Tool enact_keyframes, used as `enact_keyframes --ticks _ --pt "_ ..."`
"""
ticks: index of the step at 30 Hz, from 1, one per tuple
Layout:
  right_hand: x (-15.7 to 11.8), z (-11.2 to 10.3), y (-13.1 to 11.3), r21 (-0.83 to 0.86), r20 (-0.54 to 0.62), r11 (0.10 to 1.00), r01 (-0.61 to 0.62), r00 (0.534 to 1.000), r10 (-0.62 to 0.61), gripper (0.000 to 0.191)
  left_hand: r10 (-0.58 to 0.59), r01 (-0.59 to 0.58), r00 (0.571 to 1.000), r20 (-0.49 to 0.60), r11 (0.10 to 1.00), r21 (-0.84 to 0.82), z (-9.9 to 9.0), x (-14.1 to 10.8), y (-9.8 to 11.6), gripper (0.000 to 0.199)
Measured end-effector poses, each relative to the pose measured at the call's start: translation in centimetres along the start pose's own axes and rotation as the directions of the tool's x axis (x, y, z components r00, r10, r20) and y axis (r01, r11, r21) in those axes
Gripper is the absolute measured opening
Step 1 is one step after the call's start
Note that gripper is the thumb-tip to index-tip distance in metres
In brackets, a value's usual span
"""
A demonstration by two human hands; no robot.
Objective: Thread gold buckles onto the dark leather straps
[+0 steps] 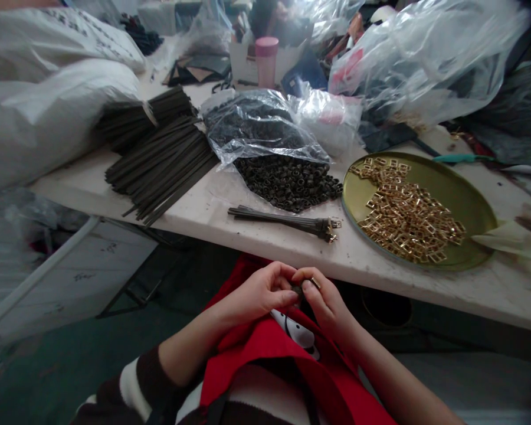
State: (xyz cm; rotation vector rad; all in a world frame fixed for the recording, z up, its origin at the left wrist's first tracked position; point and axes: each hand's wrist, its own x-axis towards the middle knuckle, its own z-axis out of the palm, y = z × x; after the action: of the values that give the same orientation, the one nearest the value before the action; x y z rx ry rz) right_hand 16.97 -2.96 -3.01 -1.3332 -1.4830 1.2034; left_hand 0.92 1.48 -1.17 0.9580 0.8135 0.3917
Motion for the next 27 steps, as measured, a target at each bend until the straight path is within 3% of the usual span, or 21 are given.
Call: enact_keyframes --ticks 3,6,13,20,27 --pt "-0.2 0.1 0.3 0.191 0.026 0.976 -0.109 0.994 0.106 0.02 -0.002 0.002 0.999 0.039 1.0 0.003 0.0 -0.5 0.4 0.039" --pt "-0.5 0.3 0.4 0.266 0.036 0.952 -0.15 0.989 0.146 0.021 -0.008 0.011 0.999 0.041 0.998 -0.055 0.2 -0.6 0.4 0.04" --pt "-1.4 1.1 0.9 0.258 -0.024 0.959 -0.12 0.991 0.13 0.022 -0.032 0.032 0.999 -0.017 0.999 -0.021 0.8 0.0 0.5 0.044" --pt "-1.7 1.5 1.2 0.178 -0.122 0.979 -0.099 0.985 0.121 0.025 -0.205 0.179 0.978 0.047 0.928 0.327 0.1 -1.0 1.7 0.03" --pt "-1.4 0.7 0.8 0.025 -0.093 1.0 0.011 0.996 -0.009 0.025 -0.105 0.056 0.991 0.08 0.881 0.47 0.6 -0.6 1.3 0.024"
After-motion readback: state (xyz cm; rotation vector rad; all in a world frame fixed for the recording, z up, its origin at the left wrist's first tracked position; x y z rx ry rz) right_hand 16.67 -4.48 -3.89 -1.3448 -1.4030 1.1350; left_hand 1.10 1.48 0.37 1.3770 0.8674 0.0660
